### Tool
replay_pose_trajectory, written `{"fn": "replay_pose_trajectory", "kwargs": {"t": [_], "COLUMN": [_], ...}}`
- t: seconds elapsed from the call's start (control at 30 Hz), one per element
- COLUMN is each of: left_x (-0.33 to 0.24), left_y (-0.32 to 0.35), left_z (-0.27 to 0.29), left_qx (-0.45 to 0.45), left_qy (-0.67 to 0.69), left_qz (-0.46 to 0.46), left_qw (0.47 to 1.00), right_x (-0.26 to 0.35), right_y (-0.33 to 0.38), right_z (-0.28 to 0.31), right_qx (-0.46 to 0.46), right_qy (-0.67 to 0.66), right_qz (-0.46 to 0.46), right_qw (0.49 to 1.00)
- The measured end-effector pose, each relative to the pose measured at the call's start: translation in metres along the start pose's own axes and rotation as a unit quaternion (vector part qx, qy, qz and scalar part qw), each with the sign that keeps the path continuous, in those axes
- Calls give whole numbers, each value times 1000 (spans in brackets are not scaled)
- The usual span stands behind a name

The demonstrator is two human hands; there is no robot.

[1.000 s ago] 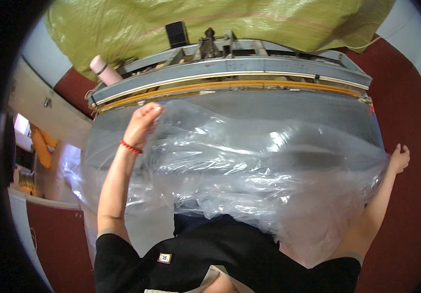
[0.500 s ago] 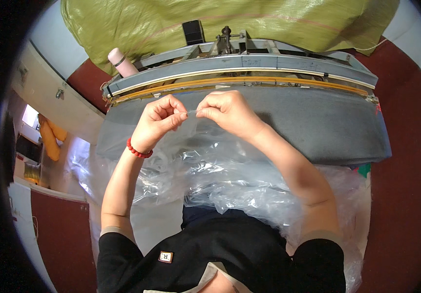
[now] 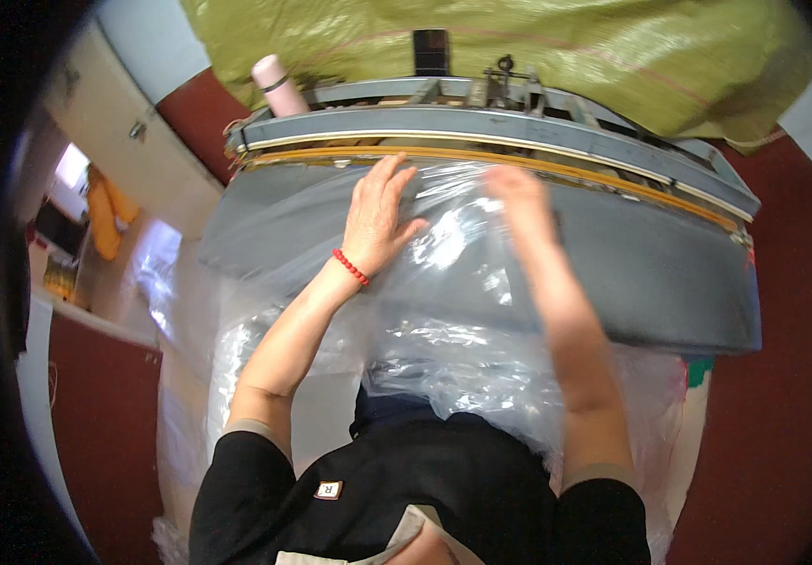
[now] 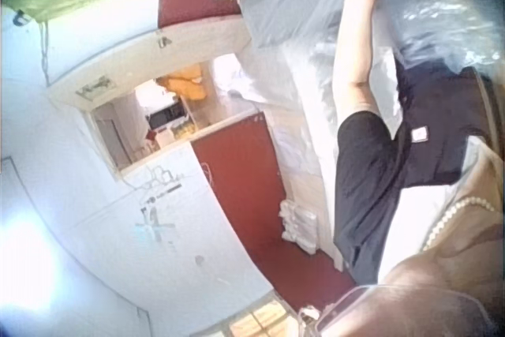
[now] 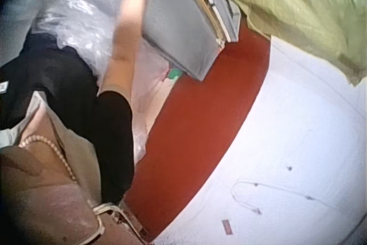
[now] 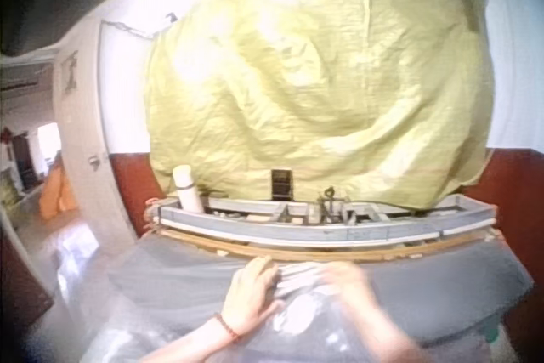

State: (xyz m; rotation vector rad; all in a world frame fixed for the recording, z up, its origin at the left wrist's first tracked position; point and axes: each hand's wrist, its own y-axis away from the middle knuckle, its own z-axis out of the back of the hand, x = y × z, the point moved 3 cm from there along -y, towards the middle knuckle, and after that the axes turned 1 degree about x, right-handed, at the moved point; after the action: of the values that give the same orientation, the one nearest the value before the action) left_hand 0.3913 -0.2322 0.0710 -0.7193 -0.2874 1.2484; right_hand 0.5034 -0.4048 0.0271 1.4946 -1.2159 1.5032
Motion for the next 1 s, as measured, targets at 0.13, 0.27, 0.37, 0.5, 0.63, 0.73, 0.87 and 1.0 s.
{"fn": "replay_pose_trajectory", "kwargs": {"t": [0.13,0.27,0.37,0.5,0.63,0.73,0.87,1.0], "left_x": [93,171,195,253,324,279,174,-128], "left_y": [71,117,116,101,107,59,2,-76], "left_z": [-1,38,69,50,11,-10,-62,-109], "left_qx": [74,69,30,6,136,67,-9,321], "left_qy": [6,-63,-100,-213,-158,-201,260,481], "left_qz": [103,201,312,236,429,357,287,96], "left_qw": [992,975,944,948,879,910,922,810], "right_x": [-36,-50,-15,25,36,35,19,21], "right_y": [-14,60,111,156,148,152,123,154], "right_z": [202,470,488,472,447,470,488,511], "right_qx": [-233,-477,-435,-472,-480,-477,-457,-489], "right_qy": [-99,352,592,648,632,688,685,676], "right_qz": [43,140,-150,-268,-292,-236,-218,-215], "right_qw": [966,793,662,534,533,493,523,508]}}
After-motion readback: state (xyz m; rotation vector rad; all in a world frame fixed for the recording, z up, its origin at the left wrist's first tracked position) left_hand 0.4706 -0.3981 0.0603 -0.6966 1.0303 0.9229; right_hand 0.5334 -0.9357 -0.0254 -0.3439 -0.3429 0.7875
